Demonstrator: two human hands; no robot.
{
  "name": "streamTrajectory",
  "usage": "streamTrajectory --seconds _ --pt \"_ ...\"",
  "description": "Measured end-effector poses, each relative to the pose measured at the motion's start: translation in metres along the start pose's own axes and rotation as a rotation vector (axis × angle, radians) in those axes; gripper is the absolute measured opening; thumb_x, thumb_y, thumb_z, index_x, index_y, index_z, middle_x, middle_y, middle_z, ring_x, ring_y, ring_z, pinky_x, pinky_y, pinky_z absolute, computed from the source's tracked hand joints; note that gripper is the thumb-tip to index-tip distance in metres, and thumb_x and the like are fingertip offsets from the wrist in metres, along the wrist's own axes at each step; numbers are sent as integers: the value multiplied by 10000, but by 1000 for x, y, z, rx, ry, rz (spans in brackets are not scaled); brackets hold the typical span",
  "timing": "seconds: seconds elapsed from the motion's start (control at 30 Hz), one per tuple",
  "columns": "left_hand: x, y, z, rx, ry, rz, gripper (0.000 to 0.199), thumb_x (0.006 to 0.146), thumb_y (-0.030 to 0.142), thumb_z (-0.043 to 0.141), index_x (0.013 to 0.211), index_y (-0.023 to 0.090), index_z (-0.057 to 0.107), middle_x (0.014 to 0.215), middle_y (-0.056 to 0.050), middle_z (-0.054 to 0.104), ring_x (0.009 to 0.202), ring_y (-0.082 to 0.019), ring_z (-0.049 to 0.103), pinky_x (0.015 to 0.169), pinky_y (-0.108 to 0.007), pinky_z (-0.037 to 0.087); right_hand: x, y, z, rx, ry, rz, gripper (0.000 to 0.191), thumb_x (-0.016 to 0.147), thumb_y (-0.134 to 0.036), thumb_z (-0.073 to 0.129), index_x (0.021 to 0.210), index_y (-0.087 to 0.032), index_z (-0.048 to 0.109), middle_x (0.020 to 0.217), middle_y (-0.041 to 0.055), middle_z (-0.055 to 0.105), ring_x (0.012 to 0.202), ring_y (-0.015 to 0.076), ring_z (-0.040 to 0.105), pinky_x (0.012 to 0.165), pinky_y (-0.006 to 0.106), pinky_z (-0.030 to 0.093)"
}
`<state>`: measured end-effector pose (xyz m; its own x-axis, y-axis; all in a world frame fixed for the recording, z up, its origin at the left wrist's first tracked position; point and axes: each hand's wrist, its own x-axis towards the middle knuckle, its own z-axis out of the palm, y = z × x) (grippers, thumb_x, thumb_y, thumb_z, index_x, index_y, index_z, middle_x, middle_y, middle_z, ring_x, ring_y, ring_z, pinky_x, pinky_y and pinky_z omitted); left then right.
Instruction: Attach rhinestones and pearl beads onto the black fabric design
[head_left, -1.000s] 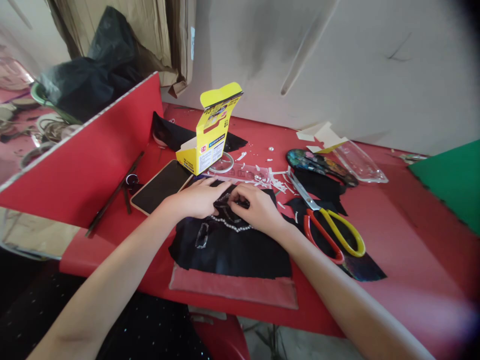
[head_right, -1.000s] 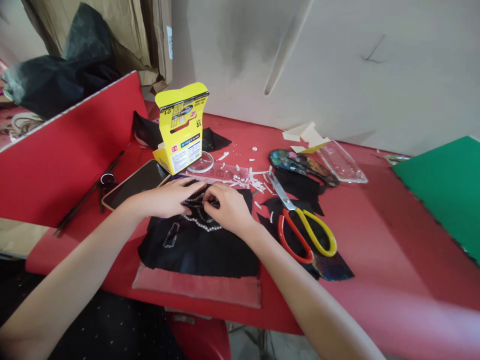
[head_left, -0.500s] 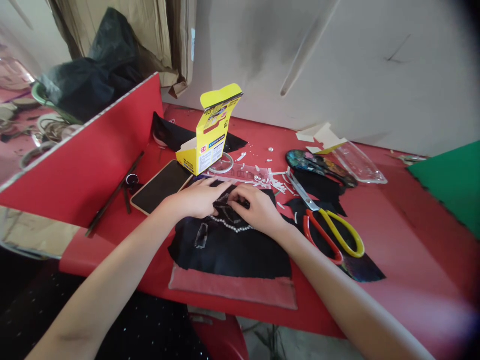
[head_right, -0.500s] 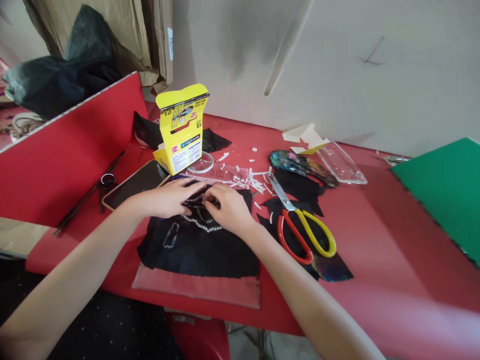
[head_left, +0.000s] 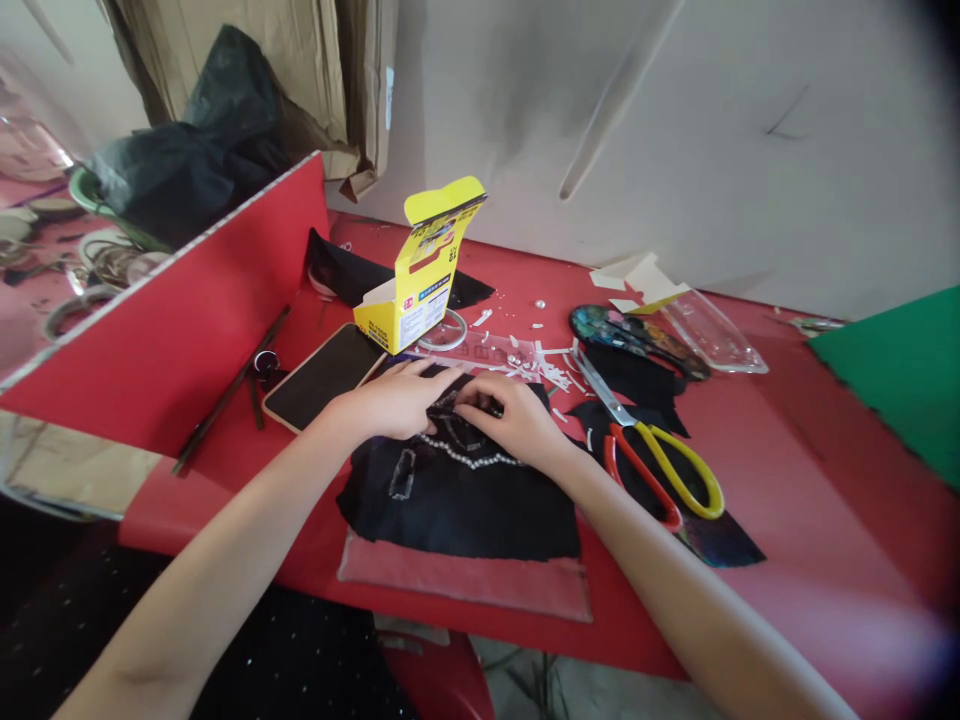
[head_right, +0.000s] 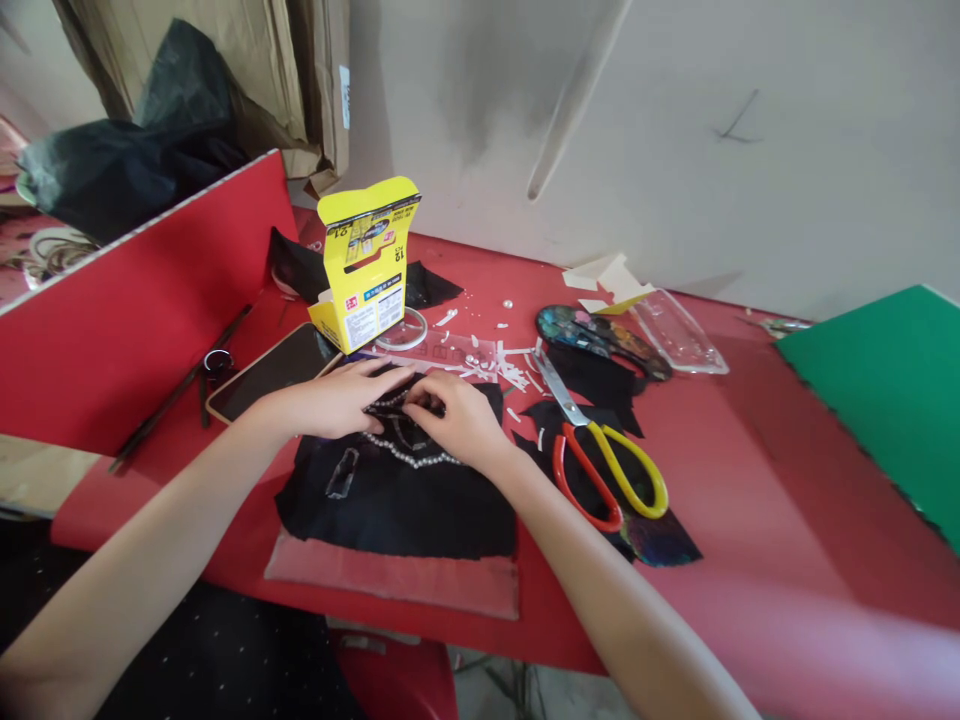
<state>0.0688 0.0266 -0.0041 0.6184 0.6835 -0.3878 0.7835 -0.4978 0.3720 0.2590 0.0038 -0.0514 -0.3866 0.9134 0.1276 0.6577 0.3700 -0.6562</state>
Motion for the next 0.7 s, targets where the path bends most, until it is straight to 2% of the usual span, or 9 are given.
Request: streamTrajectory --seconds 0.13,0.33,0.43,0.53,0.7 --pt "0 1 0 24 -3 -10 878 798 268 592 1538 237 121 1602 -129 206 1456 -309 230 1134 -412 290 -1 -2 4 -128 59 -55 94 816 -137 573 745 -197 592 782 29 637 726 163 548 678 296 420" --pt "1 -1 1 29 20 10 863 790 286 602 1530 235 162 1591 -126 240 1439 -292 278 1122 -384 315 -1 -3 1 -82 24 -57 70 827 -183 611 762 -208 602 786 15 651 735 163 574 686 291 434" --pt "1 -1 1 36 17 5 872 789 295 612 1533 225 162 1591 -130 239 1440 -297 273 1129 -378 303 -2 -6 2 -127 40 -95 87 812 -145 613 753 -207 598 806 26 661 760 175 591 697 299 445" --pt "1 -1 1 43 13 10 871 798 292 603 1537 229 146 1604 -115 210 1450 -297 248 1145 -375 273 -3 -7 2 -180 43 -138 106 834 -125 576 771 -201 615 864 53 688 824 199 620 747 328 464" --pt "1 -2 2 22 6 13 866 811 302 607 1538 228 142 1600 -129 212 1453 -303 245 1140 -387 285 -3 -1 -5 -112 24 -148 148 914 -194 510 860 -212 646 945 55 708 884 202 641 826 362 490"
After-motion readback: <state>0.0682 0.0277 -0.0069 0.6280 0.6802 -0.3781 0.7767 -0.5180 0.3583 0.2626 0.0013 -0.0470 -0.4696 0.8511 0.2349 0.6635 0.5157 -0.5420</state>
